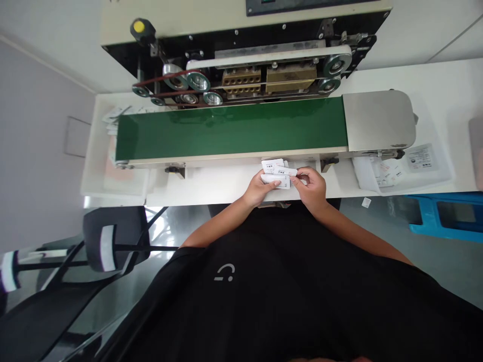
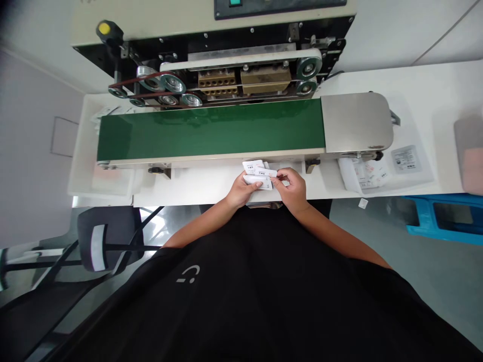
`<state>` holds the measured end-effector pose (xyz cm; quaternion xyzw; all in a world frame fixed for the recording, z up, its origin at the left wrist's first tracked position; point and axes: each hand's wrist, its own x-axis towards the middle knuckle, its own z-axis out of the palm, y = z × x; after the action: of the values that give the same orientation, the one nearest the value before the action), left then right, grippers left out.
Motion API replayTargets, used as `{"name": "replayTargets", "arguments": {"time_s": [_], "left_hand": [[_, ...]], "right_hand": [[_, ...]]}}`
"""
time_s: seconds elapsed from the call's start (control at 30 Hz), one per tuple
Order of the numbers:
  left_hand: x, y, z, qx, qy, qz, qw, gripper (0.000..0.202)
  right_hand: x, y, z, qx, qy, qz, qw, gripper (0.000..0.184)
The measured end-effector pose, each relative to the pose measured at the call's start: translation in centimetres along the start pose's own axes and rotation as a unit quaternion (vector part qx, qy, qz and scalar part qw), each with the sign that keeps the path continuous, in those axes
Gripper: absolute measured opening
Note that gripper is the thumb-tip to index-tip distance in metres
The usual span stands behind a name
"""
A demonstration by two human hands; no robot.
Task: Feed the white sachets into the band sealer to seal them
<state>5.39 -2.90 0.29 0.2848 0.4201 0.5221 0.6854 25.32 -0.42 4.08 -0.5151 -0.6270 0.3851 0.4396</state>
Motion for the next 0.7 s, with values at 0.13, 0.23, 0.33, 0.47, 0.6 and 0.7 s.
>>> {"name": "replayTargets", "arguments": {"time_s": [0.13,0.23,0.33,0.47,0.6,0.7], "left_hand": [[-0.2,-0.1,-0.4,0.007,-0.019,-0.020,1.000,0.062],[-0.2,-0.3,-0.8,-0.009,-0.020,-0.035,0.999,0.058],[-0.1,-0.3,-1.0,-0.044,0.001,-0.040,0.998,0.060],[0.1,-0.4,-1.2,-0.070,0.006,-0.040,0.997,0.064],[0.3,-0.8,-1.6,-0.074,0.000,-0.039,0.997,0.066],[0.3,-1.0,-1.8,-0.072,-0.005,-0.033,0.997,0.064]], "right_hand": [[-0.2,-1.3,-0.3,-0.046,-0.012,-0.051,0.998,0.028],[-0.3,-2.0,-0.4,0.008,0.054,-0.028,0.998,0.034],[0.9,-2.8,-1.2,0.065,0.124,0.027,0.990,0.044],[5.2,-4.7,-4.3,0.158,0.106,0.135,0.972,0.048],[10.0,-7.1,-8.2,0.211,0.007,0.213,0.954,0.031],[12.5,-8.7,-10.3,0.184,0.018,0.226,0.956,0.029]]}}
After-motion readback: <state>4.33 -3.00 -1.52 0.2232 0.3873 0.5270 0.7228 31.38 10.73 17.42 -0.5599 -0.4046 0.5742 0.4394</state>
